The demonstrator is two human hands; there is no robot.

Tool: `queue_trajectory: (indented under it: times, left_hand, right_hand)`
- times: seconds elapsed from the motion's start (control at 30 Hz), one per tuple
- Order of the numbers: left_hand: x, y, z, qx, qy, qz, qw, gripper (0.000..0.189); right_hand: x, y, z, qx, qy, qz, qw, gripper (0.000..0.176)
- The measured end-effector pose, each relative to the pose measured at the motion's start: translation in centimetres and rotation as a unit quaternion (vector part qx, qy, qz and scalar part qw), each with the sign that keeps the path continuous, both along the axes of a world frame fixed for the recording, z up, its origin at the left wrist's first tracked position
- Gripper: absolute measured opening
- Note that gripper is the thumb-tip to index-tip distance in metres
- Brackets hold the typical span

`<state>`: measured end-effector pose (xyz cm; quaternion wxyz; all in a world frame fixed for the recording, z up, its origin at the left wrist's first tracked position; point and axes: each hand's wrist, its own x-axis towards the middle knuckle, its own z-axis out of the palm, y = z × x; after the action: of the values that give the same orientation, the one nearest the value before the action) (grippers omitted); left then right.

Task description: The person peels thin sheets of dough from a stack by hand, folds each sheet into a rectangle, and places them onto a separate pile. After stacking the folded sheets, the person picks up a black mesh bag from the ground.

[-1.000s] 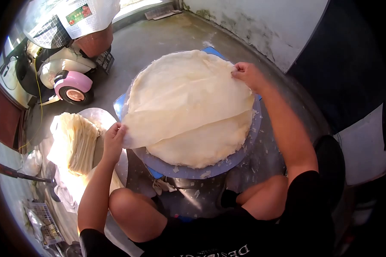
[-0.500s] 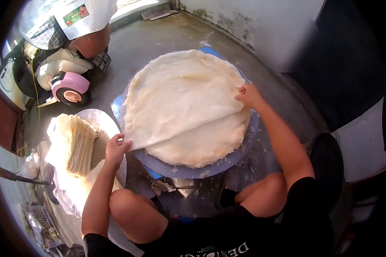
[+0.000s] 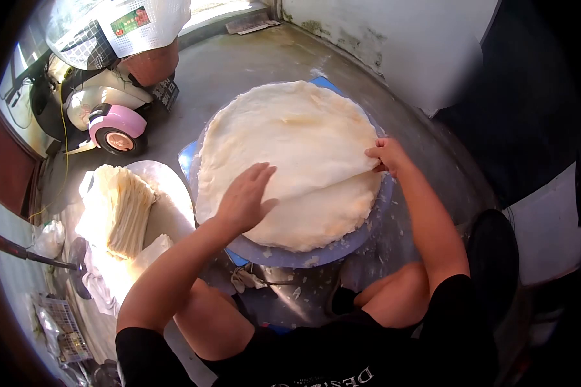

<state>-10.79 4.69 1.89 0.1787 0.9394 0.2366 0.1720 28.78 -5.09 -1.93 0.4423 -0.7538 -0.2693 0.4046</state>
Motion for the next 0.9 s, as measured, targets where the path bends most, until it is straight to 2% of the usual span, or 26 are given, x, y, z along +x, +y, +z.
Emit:
queue_trajectory:
  times: [0.1, 0.23, 0.3, 0.33, 0.4, 0.43, 0.47, 0.57, 0.63, 0.7, 0.77, 0.83, 0.9]
  left_hand:
    - [5.7, -2.4, -3.1, -0.021, 0.025, -0.053, 0.998, 0.074]
    - [10.7, -6.6, -6.2, -0.072, 0.033, -0.088, 0.993, 0.074]
    - [11.5, -8.2, -6.5, 0.02, 0.053, -0.1, 0.993, 0.064]
    - [11.7, -8.1, -6.4, 0.019, 0.053, -0.103, 0.993, 0.064]
    - [12.4, -6.6, -5.8, -0.068, 0.002, -0.101, 0.992, 0.051]
    - [12.9, -5.4, -5.8, -0.068, 0.004, -0.106, 0.992, 0.051]
    - [13.4, -3.7, -5.9, -0.143, -0.04, -0.062, 0.987, 0.045]
    - [16.9, 3.3, -7.9, -0.363, -0.107, 0.013, 0.926, 0.039]
    - [17.9, 6.0, -5.7, -0.562, -0.132, 0.024, 0.817, 0.041]
    - [18.9, 8.1, -5.0, -0.67, -0.131, 0.016, 0.731, 0.045]
    - [19.6, 8.9, -4.2, -0.693, -0.128, 0.022, 0.709, 0.045]
    - [20.2, 10.0, -4.3, -0.736, -0.121, 0.043, 0.665, 0.046]
    - [20.4, 11.0, -4.7, -0.741, -0.114, 0.043, 0.66, 0.05]
  right_hand:
    - [0.4, -2.6, -0.3, -0.006, 0.02, -0.021, 1.0, 0.016]
    - [1.0, -6.2, 0.0, -0.031, 0.025, -0.062, 0.997, 0.013]
    - [0.9, -7.1, 0.3, -0.018, 0.03, -0.062, 0.997, 0.013]
    - [0.7, -7.4, 0.5, -0.001, 0.039, -0.061, 0.997, 0.013]
    - [0.1, -7.4, 0.8, 0.013, 0.04, -0.074, 0.996, 0.014]
    - [-0.3, -7.3, 1.0, 0.029, 0.041, -0.085, 0.995, 0.014]
    - [-0.8, -7.3, 1.1, 0.03, 0.041, -0.091, 0.995, 0.014]
    - [-1.7, -7.4, 1.5, 0.036, 0.049, -0.113, 0.992, 0.018]
    - [-2.1, -7.5, 1.5, 0.054, 0.016, -0.094, 0.994, 0.021]
    - [-2.9, -7.3, 2.5, 0.077, -0.001, -0.097, 0.992, 0.023]
    - [-4.2, -6.7, 3.8, 0.1, -0.014, -0.099, 0.99, 0.025]
    - [-6.4, -5.1, 4.9, 0.143, -0.09, -0.063, 0.984, 0.027]
    - [-9.9, -2.9, 4.8, 0.17, -0.249, 0.007, 0.953, 0.026]
